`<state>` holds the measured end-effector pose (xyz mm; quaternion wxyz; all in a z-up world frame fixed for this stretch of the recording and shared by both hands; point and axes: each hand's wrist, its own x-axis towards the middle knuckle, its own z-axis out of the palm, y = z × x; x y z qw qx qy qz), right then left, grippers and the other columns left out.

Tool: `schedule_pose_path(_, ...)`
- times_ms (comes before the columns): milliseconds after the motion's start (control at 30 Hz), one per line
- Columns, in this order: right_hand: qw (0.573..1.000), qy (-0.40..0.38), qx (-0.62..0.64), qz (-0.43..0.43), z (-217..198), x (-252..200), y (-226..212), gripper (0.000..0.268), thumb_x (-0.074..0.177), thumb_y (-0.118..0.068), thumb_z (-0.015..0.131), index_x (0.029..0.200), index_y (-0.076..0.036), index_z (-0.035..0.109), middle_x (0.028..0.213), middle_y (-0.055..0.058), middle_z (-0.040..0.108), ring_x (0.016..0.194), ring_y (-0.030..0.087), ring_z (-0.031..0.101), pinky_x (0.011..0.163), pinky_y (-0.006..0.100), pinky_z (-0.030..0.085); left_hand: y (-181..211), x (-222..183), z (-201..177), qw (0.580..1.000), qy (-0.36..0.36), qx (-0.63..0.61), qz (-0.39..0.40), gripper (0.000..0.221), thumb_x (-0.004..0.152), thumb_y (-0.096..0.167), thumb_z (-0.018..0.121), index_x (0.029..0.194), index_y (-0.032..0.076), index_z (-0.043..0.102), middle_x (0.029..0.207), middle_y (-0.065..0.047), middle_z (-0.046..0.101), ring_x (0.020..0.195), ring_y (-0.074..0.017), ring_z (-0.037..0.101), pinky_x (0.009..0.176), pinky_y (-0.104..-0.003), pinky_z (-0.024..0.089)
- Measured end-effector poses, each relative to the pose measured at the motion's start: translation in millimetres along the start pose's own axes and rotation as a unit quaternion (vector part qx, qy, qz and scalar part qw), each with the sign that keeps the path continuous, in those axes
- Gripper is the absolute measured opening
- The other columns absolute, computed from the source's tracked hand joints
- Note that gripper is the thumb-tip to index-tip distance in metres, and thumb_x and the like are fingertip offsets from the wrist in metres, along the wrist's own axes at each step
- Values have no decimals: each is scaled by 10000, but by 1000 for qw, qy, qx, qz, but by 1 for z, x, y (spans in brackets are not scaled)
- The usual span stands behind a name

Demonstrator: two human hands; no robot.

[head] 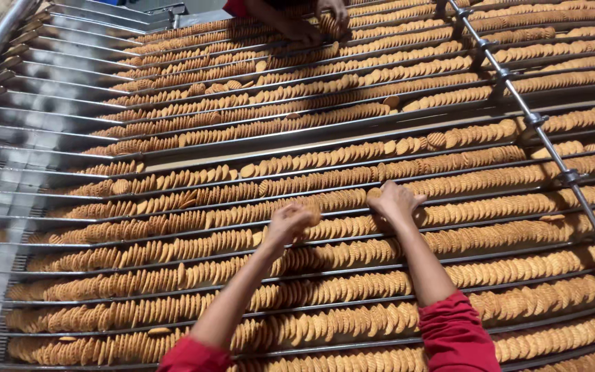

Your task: The person organizes and stacks biscuits on a moving conveyor belt system by hand, occasionally picking up individual biscuits from a collection area and placing them into the rows.

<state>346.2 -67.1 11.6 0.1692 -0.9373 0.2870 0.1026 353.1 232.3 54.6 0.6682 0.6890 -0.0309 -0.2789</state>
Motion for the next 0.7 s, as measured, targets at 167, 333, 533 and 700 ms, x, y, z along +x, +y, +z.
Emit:
schedule_pose_path(167,998,39,-26,29,-15,1,9,544,947,-693,607,909,-159,702,788,31,639,861,220,638,1090,541,328,-29,-103,-91,979,-38,-200,-24,378,876,293,711,1135,87,529,1100,-145,674,871,-214,696,685,-334,613)
schedule_pose_path(333,970,231,-5,-79,4,45,15,505,937,-600,636,987,-111,752,931,99,718,976,311,614,921,686,331,-61,-208,-140,927,21,-374,-9,524,866,213,702,1352,145,519,1340,-220,621,1091,-344,655,759,-464,579)
schedule_pose_path(533,923,236,291,-87,-9,18,-1,234,1050,-251,594,1181,-93,707,1072,107,717,984,275,682,881,528,546,-72,-295,-165,845,49,-533,7,526,810,281,725,1286,123,569,1398,-199,568,1234,-393,600,913,-565,597)
schedule_pose_path(700,618,-60,778,-95,-17,-84,-41,195,930,-177,538,1101,-159,629,1014,33,710,923,206,739,808,379,588,-101,-327,-168,857,38,-512,54,287,934,198,738,1158,155,564,1391,-136,575,1193,-341,633,869,-474,608)
